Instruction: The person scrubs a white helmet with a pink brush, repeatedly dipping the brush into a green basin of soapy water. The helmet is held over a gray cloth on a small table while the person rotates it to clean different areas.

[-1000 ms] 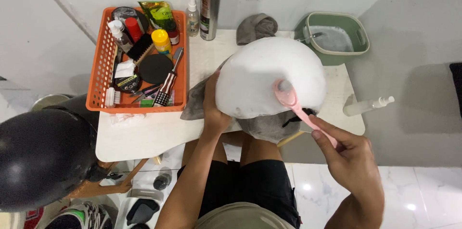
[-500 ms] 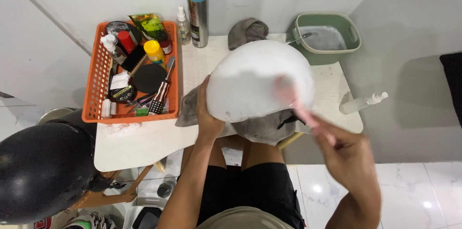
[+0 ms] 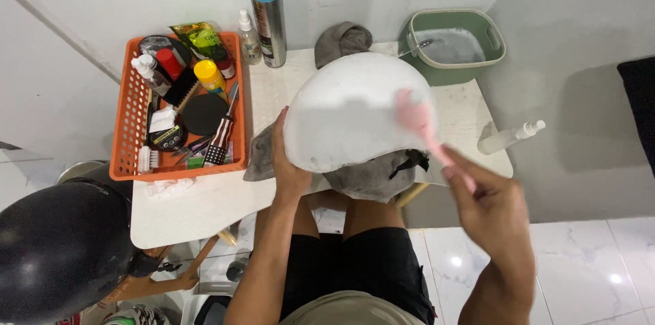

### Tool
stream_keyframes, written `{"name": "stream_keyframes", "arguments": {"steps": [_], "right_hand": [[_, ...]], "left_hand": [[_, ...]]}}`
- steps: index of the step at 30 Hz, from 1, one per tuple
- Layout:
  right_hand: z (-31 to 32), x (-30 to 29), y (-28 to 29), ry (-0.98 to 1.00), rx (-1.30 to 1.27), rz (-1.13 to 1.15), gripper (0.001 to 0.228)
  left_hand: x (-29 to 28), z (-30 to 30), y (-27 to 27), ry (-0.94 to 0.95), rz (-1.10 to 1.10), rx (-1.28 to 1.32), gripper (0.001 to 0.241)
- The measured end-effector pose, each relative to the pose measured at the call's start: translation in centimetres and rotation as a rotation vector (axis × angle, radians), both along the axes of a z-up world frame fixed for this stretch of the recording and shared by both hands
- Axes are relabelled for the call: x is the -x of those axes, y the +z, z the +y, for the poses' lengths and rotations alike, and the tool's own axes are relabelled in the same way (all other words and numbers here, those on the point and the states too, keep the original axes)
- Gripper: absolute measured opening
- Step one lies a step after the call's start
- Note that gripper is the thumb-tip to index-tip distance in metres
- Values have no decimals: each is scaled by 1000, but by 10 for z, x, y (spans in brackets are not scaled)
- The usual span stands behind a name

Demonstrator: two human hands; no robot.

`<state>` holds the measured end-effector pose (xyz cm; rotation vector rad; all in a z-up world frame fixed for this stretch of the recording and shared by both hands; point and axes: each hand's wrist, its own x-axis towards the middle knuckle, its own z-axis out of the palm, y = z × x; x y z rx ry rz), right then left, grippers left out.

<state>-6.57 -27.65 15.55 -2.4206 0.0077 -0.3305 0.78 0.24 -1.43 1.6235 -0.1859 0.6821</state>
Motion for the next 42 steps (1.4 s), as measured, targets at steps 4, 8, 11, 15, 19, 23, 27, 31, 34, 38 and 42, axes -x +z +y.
{"name": "stream_keyframes", "arguments": {"steps": [4,8,11,15,19,23,27,31,34,38,42], "right_hand": [[5,2,7,5,-113,118,34],[9,4,13,17,-124,159,38],[6,-1,5,87,-86,72,26],[6,0,5,-45,-2,61,35],[16,3,12,-16,-56,156,33],[19,6,16,68,-55,144,41],[18,3,11,103,-60,76,29],[21,6,11,-8,-71,129,36],[23,7,12,-13,-86,145,35],[32,5,21,15,-9,113,36],[28,4,16,159,-129,115,37]], "left_hand": [[2,-1,-4,0,0,0,88],[1,0,-4,-2,26,15,94],[-1,1,-7,-17,-41,24,92],[0,1,-2,-33,0,73,88],[1,4,2,-35,-68,65,76],[-1,6,6,-10,-235,2,71],[-1,7,9,-40,-183,16,70],[-2,8,5,-13,-210,-26,72],[-1,8,2,-16,-223,-31,70],[-2,9,-2,-47,-186,11,72],[-2,8,-2,-34,-128,28,70]]}}
